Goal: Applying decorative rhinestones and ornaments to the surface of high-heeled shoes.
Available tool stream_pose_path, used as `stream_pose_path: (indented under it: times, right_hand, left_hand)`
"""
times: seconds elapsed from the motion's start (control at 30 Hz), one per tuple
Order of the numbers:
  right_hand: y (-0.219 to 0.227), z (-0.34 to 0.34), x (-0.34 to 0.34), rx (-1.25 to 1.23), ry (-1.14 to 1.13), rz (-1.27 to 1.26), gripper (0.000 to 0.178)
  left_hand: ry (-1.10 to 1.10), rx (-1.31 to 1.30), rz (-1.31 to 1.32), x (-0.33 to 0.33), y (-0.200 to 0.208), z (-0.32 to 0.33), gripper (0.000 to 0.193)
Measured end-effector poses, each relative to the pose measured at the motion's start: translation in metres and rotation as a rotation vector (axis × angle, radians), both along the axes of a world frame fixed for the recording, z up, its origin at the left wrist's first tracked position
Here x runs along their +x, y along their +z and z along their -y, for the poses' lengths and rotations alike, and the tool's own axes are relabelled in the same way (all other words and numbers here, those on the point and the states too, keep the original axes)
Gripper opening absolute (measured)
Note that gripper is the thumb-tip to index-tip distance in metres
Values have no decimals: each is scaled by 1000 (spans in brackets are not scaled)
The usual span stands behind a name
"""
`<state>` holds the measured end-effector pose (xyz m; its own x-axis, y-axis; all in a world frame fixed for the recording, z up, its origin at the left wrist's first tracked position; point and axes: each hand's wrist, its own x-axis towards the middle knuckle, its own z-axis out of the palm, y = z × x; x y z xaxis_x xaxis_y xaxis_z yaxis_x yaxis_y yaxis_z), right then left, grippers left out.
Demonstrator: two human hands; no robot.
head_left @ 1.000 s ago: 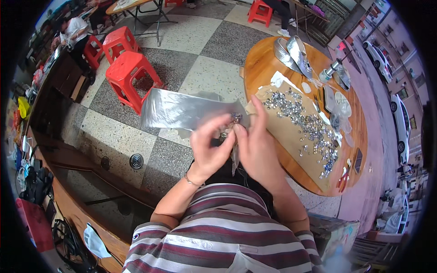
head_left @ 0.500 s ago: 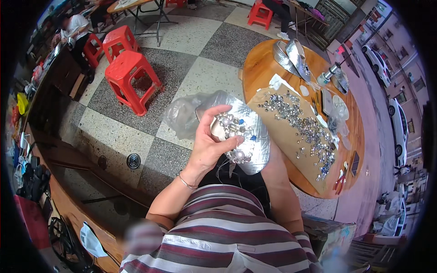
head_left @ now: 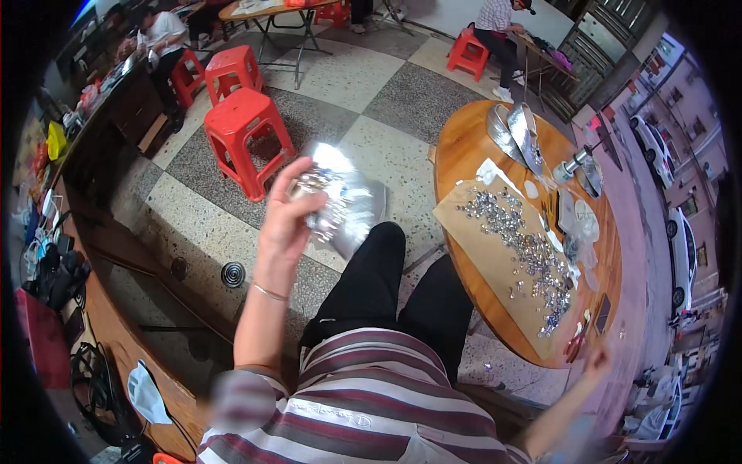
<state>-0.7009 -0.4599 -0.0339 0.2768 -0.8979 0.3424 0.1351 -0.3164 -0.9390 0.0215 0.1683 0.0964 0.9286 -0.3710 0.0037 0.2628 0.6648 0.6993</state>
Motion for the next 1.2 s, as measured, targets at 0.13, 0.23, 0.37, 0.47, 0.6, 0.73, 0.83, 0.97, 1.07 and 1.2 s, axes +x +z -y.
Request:
stream_pose_path:
  times: [0.13,0.23,0.37,0.47,0.6,0.73,0.83,0.97,1.07,1.2]
  right_hand:
    - [23,-11,-114,-350,-1294,-222,24]
    - [-5,-30,-123,-337,-1251,-234,23]
    - [9,-56,-150,-402,-1180,-287,23]
    - [49,-42,-142,-490,-1117,-320,23]
    - [42,-45,-61,-522,-1008,-317,24]
    - [62,-66,95,-314,-495,-20,28]
    - [152,-244,361,178,237,78,23]
    - [129,-323,470,153,583,-350,14]
    - [102,-347,515,272,753,-298,22]
    - [90,-363,537,150,825,-217,25]
  left_hand:
    - [18,23,-144,31,-9,-45,57]
    - [24,-123,-161,44,-6,-81,59]
    - [177,-111,-160,55,-15,-118,58]
    - [255,-30,-141,48,-17,-89,58]
    - [277,240,12,24,-1,-32,59]
    - [156,299,113,-17,-4,24,58]
    - [45,274,173,-47,3,66,57]
    - [-121,197,144,-77,1,106,57]
    - [-202,172,164,-84,-8,123,58]
    - [-258,171,131,-85,-16,133,60]
